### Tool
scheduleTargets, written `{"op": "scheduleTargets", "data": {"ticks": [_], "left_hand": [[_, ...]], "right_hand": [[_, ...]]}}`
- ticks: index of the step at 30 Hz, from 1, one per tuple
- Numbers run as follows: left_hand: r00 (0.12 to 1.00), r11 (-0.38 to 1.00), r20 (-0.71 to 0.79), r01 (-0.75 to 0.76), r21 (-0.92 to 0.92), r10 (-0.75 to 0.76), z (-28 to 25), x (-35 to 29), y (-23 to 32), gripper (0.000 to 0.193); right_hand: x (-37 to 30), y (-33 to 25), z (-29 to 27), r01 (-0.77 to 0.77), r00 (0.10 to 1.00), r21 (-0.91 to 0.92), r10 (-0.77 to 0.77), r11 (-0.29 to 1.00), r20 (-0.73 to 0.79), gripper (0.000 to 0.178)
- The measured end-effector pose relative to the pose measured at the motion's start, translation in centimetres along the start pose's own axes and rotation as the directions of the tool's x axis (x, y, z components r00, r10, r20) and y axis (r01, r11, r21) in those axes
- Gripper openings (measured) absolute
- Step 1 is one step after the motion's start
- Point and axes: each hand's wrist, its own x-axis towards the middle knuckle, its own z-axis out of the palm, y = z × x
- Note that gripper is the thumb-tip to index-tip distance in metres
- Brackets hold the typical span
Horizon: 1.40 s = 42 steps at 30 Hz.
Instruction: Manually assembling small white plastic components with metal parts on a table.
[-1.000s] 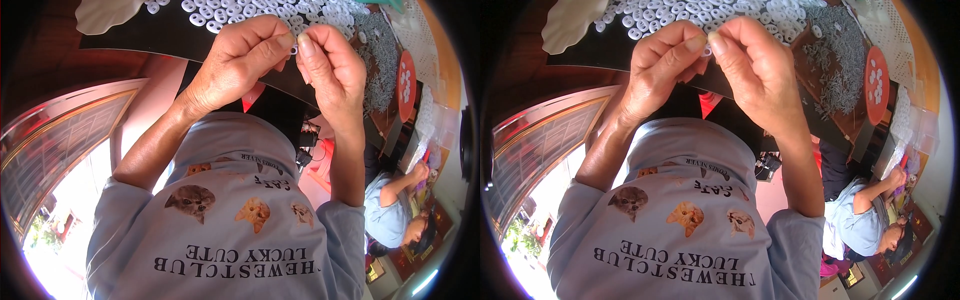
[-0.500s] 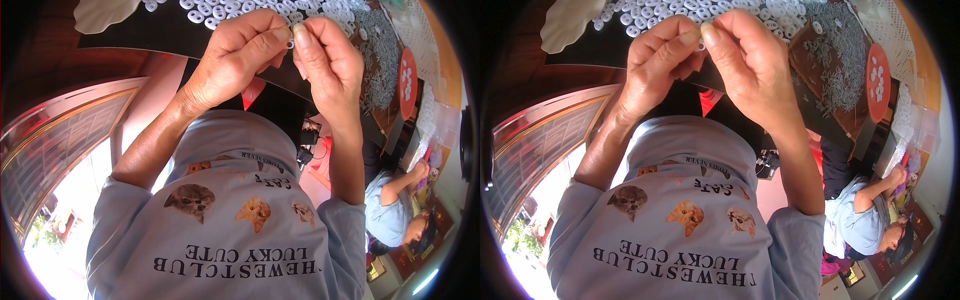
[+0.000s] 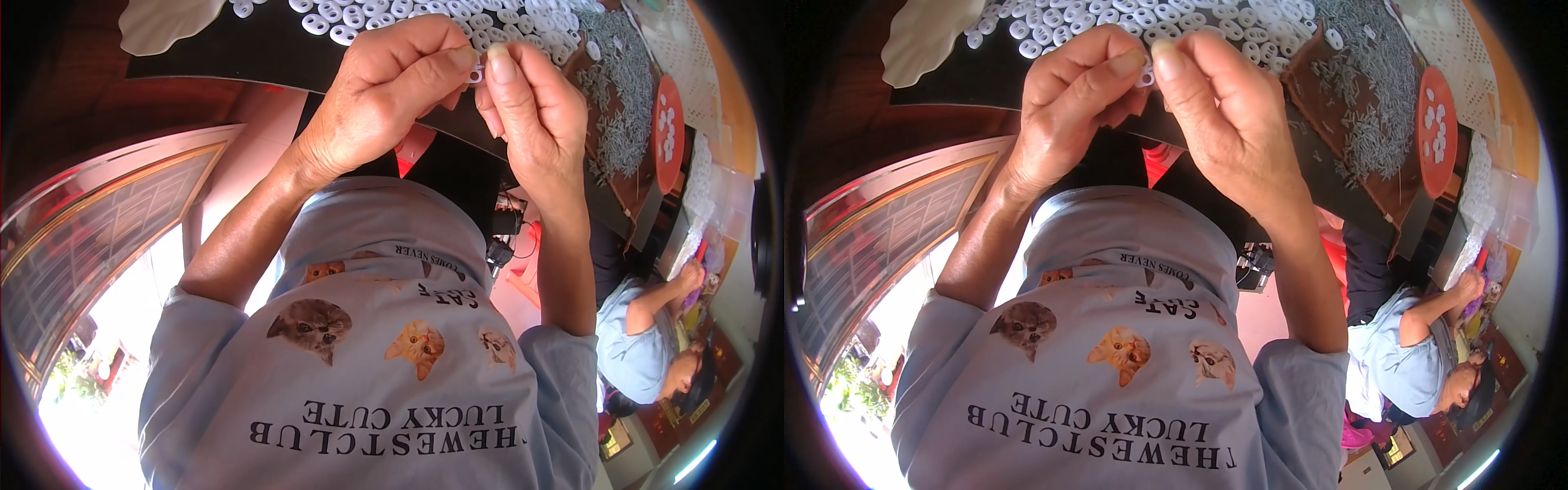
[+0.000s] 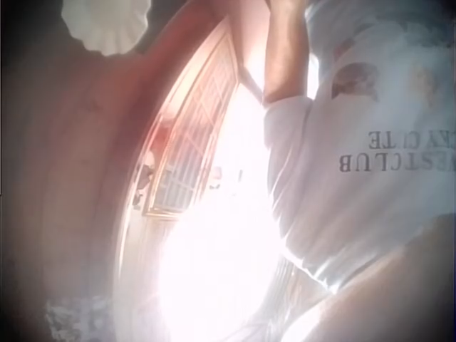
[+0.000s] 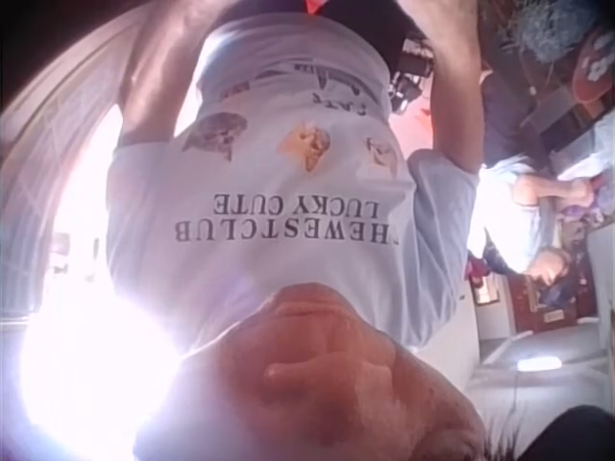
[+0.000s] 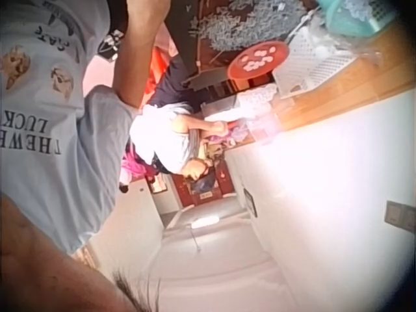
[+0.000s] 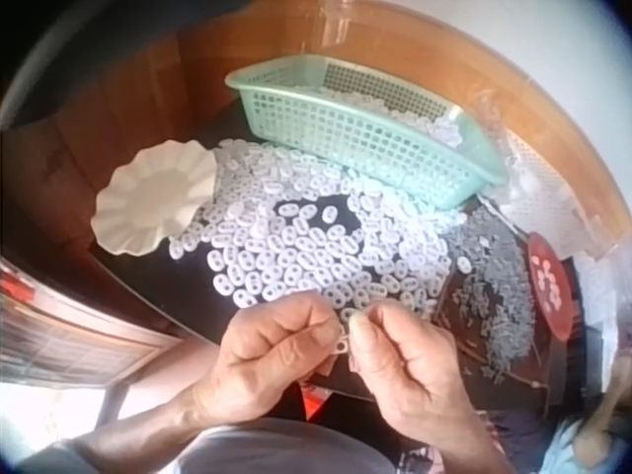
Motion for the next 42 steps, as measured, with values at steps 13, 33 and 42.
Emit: {"op": "scheduleTargets", "data": {"ticks": [13, 33, 42], "left_hand": [[0.998, 0.996, 0.008, -0.06, 0.064, 0.06, 0.3, 0.1, -0.1, 0.019], [0.999, 0.999, -0.039, 0.006, 0.038, -0.004, 0.3, 0.1, -0.5, 0.02], [0.998, 0.998, 0.065, 0.006, 0.058, -0.009, 0.0, 0.3, 0.1, 0.02]], "right_hand": [[-0.6, 0.6, -0.2, -0.012, 1.0, 0.002, 0.012, 1.0, -0.002, 0.024], [-0.1, 1.0, -0.3, 0.072, 0.996, 0.017, -0.071, 0.997, -0.056, 0.018], [-0.3, 0.8, -0.4, 0.039, 0.997, -0.045, -0.041, 0.998, -0.058, 0.017]]}}
